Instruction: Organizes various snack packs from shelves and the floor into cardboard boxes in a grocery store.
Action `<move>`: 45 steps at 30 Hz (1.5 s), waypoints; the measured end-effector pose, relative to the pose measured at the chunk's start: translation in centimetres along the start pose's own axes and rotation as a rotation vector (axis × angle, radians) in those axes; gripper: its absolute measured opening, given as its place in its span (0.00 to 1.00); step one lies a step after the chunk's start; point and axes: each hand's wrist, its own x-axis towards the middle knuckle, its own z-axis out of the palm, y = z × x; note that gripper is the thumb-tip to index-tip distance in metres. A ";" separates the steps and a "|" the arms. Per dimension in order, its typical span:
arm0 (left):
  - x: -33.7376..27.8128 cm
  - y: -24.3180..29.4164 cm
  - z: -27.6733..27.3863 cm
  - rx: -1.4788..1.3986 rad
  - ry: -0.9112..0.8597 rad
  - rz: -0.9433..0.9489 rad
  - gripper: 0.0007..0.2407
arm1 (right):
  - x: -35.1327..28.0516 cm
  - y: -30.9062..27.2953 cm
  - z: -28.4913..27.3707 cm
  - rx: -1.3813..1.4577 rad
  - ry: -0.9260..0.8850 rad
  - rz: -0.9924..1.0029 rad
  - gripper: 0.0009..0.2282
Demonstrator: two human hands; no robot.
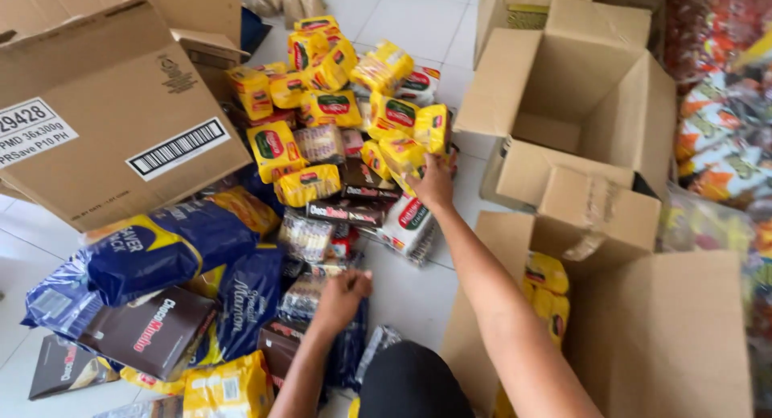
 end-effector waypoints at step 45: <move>-11.9 13.1 -1.4 -1.070 -0.299 0.172 0.27 | -28.0 -8.0 -27.2 1.064 -0.473 -0.032 0.33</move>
